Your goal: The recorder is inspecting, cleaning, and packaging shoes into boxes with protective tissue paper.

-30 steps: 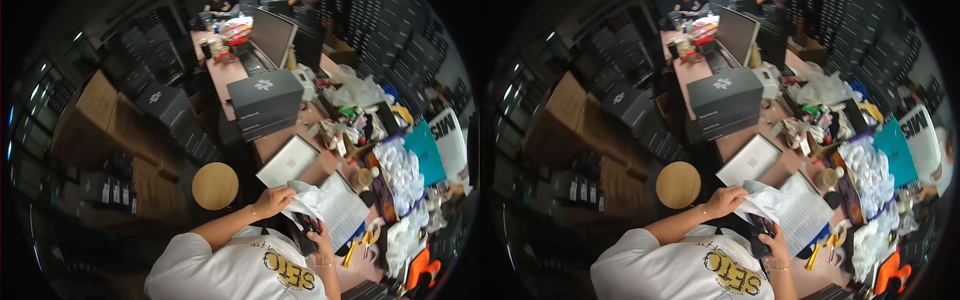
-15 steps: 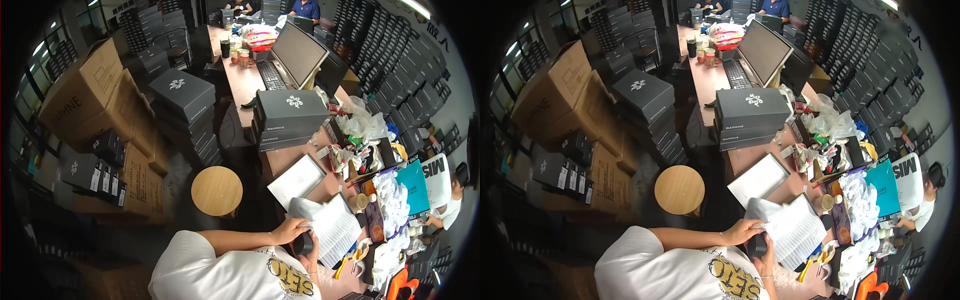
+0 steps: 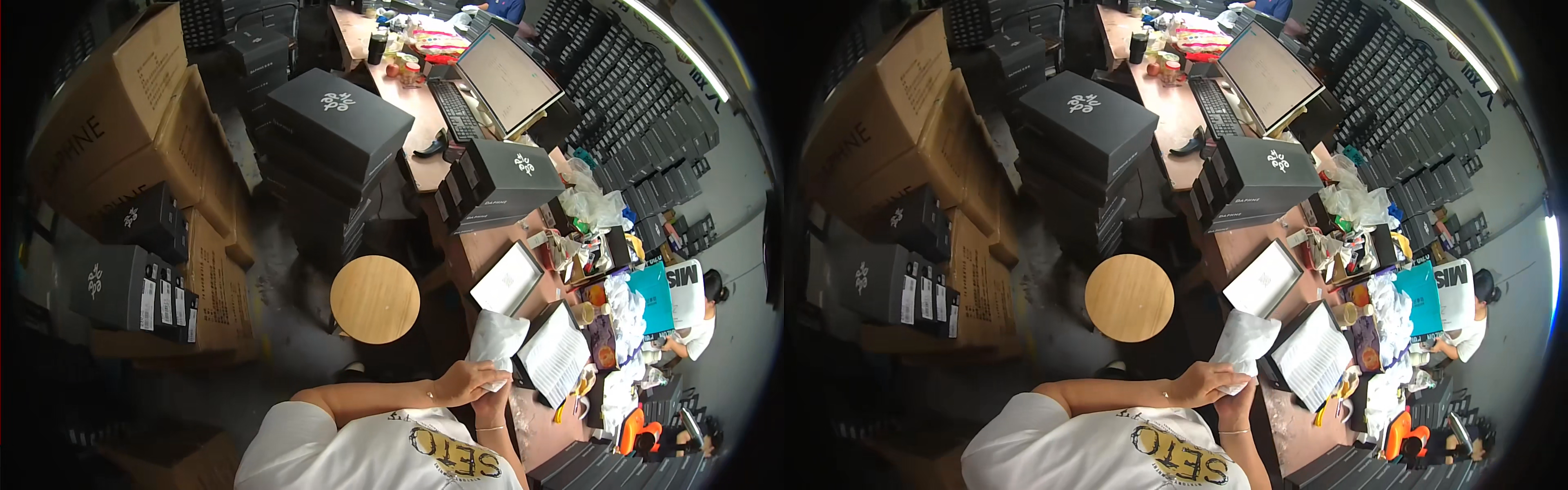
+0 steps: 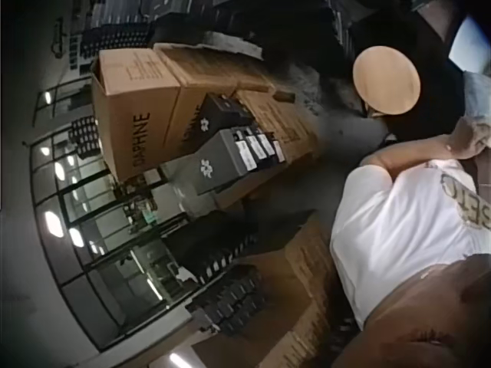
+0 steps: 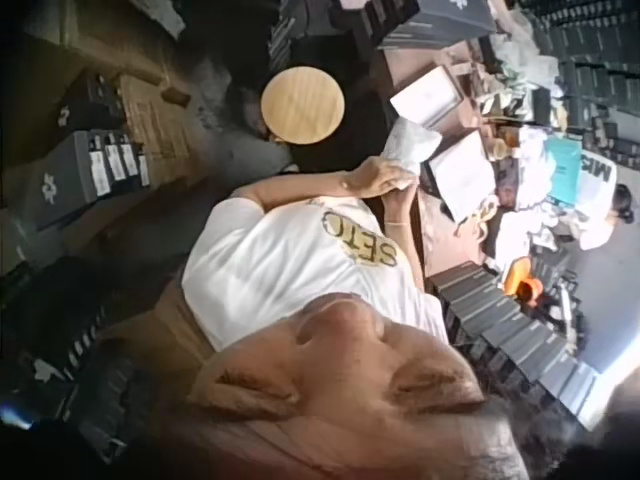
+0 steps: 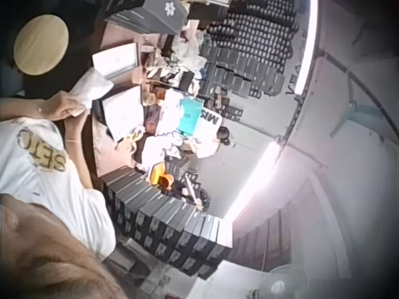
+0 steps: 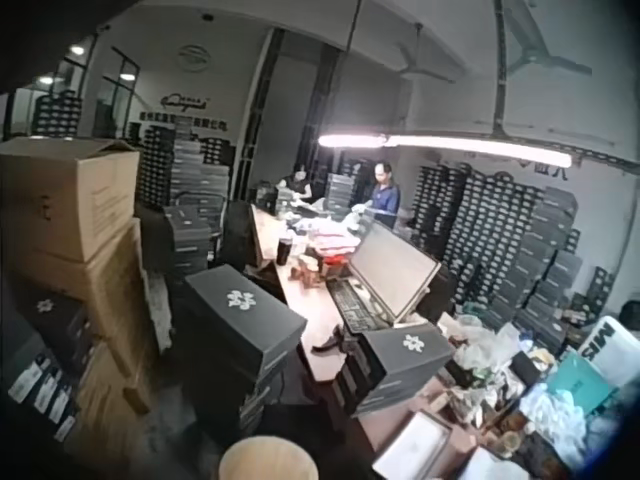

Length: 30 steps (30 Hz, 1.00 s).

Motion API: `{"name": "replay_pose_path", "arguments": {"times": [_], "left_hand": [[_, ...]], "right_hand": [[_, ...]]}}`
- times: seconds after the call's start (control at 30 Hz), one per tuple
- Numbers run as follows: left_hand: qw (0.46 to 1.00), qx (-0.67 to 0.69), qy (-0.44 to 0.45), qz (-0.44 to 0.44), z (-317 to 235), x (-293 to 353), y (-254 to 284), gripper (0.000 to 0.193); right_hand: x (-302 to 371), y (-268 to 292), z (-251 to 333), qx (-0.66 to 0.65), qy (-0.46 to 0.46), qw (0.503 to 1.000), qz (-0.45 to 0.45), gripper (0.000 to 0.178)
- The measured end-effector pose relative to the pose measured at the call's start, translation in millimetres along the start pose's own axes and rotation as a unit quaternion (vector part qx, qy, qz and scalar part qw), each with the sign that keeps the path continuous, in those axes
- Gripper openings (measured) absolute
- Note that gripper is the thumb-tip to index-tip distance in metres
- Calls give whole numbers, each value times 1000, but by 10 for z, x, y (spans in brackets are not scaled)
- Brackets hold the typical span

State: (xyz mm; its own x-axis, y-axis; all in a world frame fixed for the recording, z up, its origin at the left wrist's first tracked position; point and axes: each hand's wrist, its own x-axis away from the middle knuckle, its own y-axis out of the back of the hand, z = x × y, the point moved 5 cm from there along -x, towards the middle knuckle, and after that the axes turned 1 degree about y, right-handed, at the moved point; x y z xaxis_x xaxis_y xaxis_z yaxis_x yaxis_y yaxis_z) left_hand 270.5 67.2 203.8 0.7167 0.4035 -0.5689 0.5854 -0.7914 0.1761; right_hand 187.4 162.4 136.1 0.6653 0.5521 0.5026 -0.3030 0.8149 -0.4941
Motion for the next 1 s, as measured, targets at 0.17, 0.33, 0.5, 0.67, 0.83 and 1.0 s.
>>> {"name": "replay_pose_path", "arguments": {"times": [0.17,0.33,0.5,0.67,0.83,1.0], "left_hand": [[995,84,-57,19,-257,152,135,54],[995,52,-84,32,-279,270,255,52],[992,77,-86,45,-291,390,162,45],[979,96,-153,93,-551,365,38,41],[967,133,-136,169,-637,508,-55,35],[973,157,-82,149,-636,489,-44,33]], "right_hand": [[271,-179,-102,6,21,1000,-10,42],[381,-117,-135,8,37,999,-14,41],[471,-84,-122,16,49,998,-20,41],[552,-40,-103,30,54,998,-30,41],[645,-17,-103,34,62,997,-42,41],[721,-29,-98,36,65,996,-45,40]]}}
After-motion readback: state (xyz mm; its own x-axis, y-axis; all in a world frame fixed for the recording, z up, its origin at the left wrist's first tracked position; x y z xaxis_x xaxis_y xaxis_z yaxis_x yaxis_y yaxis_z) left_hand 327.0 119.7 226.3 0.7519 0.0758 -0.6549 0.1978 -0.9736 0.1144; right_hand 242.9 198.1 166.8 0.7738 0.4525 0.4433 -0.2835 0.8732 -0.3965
